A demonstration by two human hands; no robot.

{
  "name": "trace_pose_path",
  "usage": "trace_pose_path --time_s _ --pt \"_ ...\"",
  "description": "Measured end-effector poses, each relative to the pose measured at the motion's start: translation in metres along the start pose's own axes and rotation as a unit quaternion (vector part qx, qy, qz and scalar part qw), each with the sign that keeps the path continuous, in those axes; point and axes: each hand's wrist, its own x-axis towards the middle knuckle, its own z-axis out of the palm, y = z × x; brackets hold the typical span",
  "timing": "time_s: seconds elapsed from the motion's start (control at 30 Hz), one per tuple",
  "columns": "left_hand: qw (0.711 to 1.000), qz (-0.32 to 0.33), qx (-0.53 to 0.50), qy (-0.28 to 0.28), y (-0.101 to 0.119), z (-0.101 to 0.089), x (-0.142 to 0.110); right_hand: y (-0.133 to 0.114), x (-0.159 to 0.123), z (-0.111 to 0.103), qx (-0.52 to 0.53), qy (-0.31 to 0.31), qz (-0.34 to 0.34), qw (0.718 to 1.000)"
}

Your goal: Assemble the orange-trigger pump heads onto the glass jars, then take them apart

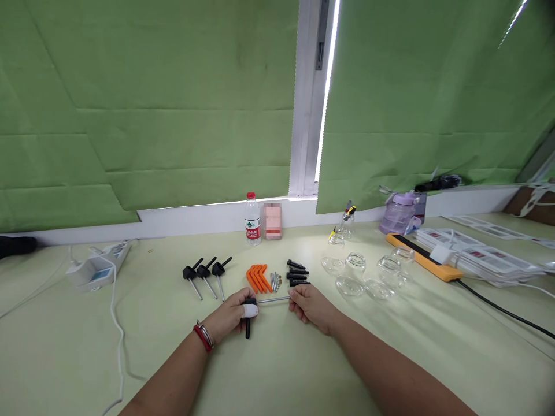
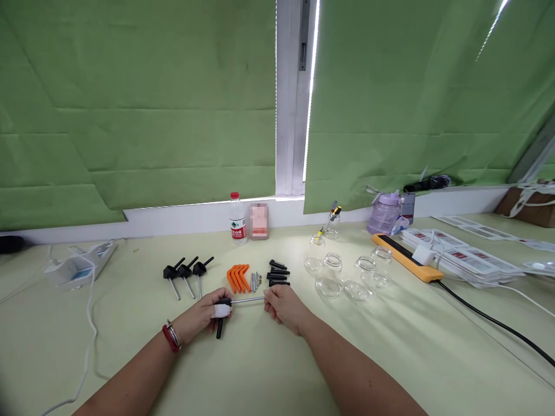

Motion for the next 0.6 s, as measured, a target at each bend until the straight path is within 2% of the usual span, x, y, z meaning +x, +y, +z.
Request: trace_pose_path --time_s 0.3,0.6 --pt "1.000 0.007 -0.008 -0.005 -0.0031 -0.0014 0.0011 0.0027 0.0009 -0.0067 0.074 -0.039 -0.032 0.996" --pt "1.000 0.005 -0.004 -0.004 -0.0061 -0.0027 0.0025 0.0056 0.0025 -0.0071 0.067 -0.048 -0.032 0.996"
